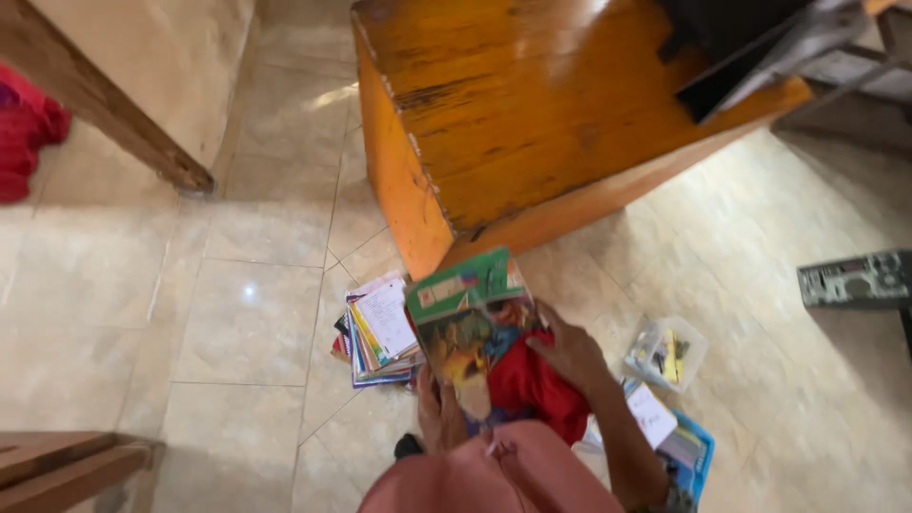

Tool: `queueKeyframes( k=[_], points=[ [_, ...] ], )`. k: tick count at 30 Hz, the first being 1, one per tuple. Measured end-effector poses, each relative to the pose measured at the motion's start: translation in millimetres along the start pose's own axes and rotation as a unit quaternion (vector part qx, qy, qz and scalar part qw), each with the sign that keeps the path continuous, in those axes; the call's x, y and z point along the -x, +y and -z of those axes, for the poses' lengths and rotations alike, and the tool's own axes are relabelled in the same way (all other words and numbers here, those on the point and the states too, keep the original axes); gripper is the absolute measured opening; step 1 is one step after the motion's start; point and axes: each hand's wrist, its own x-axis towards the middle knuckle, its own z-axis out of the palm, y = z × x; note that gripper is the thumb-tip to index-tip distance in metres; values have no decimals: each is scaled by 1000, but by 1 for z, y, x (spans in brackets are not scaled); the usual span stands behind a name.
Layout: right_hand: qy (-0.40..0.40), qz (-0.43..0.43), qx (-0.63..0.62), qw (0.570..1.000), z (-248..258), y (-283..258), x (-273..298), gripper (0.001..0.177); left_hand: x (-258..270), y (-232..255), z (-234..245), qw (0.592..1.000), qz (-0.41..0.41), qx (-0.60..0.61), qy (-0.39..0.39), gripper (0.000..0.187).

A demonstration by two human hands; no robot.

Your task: The recorder uses a red cloth to wipe a wooden cabinet and various items on top of it, including a printer, notebooks, and a calendar.

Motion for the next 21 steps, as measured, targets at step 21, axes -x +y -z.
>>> queueKeyframes(
  k=[21],
  points=[
    [46, 94, -155, 982, 203, 129, -215, 74, -131, 201, -272, 982, -148, -102, -63, 46]
  ],
)
